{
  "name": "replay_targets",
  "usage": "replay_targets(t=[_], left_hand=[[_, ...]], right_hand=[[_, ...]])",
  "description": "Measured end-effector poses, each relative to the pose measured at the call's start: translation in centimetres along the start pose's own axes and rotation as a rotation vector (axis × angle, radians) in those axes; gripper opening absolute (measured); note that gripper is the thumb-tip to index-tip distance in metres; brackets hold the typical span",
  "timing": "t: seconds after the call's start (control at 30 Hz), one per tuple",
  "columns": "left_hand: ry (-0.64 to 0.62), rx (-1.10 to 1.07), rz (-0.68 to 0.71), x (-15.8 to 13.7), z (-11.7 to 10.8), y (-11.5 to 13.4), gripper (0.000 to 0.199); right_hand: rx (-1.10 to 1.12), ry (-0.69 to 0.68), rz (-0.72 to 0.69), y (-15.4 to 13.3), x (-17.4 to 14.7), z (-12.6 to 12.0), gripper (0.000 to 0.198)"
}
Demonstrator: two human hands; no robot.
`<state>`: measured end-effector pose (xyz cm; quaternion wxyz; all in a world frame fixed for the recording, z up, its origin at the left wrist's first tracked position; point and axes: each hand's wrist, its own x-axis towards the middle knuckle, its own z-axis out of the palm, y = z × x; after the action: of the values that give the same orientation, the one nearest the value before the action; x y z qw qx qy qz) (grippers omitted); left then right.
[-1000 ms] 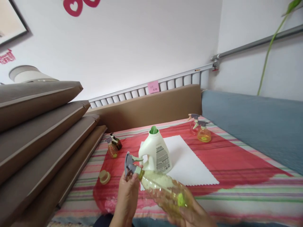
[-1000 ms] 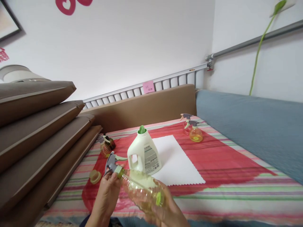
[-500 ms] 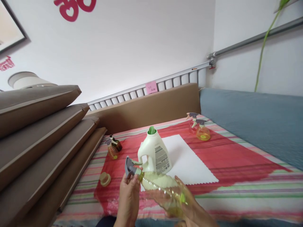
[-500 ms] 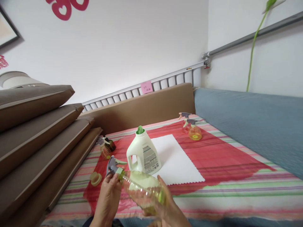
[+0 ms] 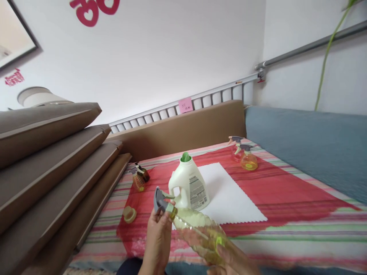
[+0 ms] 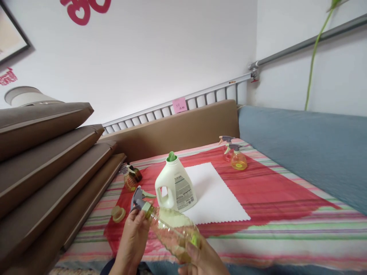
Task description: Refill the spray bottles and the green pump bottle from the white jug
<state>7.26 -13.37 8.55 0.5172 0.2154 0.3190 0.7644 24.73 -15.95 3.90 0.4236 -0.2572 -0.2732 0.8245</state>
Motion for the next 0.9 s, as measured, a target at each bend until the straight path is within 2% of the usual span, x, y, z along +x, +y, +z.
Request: replay_targets(t=[0.1, 0.17, 0.23, 0.3, 0.37, 0.43, 0.63, 0.8, 0.83, 0.9], left_hand=[[-0.019, 0.006, 0.001, -0.1, 0.1, 0.2, 0.029], [-0.042, 0.023, -0.011, 0.0, 0.0, 0.3, 0.029], [-0.086, 0.055, -0.028, 0.0, -0.2, 0.3, 0.03], [-0.145, 0.099, -0.046, 0.1, -0.4, 0.4, 0.033], [-0.193, 0.134, -0.057, 0.1, -0.6, 0.4, 0.034], [-0.216, 0.15, -0.064, 0.1, -0.6, 0.3, 0.033], [-0.202, 0.138, -0.033, 0.0, -0.5, -0.2, 0.03], [-0.191, 0.146, -0.02, 0.0, -0.6, -0.2, 0.036], [-0.183, 0.147, -0.023, 0.0, -0.6, -0.1, 0.035], [-0.161, 0.143, -0.028, 0.1, -0.7, -0.1, 0.031]], right_hand=[[-0.047, 0.061, -0.046, 0.2, -0.1, -0.3, 0.105], [-0.056, 0.034, -0.042, 0.4, -0.2, -0.6, 0.113], [-0.031, -0.035, 0.032, 0.6, -0.3, -0.8, 0.103], [0.028, -0.08, 0.173, 0.6, -0.6, -0.8, 0.086], [0.091, -0.079, 0.324, 0.5, -0.9, -0.6, 0.08], [0.12, -0.06, 0.378, 0.3, -1.0, -0.4, 0.077], [0.088, -0.069, 0.238, 0.5, -0.4, -0.8, 0.064], [0.073, -0.092, 0.03, 1.2, -0.3, -1.5, 0.094], [0.051, -0.113, 0.031, 1.3, -0.4, -1.6, 0.096], [0.032, -0.173, 0.105, 1.4, -0.5, -1.7, 0.083]])
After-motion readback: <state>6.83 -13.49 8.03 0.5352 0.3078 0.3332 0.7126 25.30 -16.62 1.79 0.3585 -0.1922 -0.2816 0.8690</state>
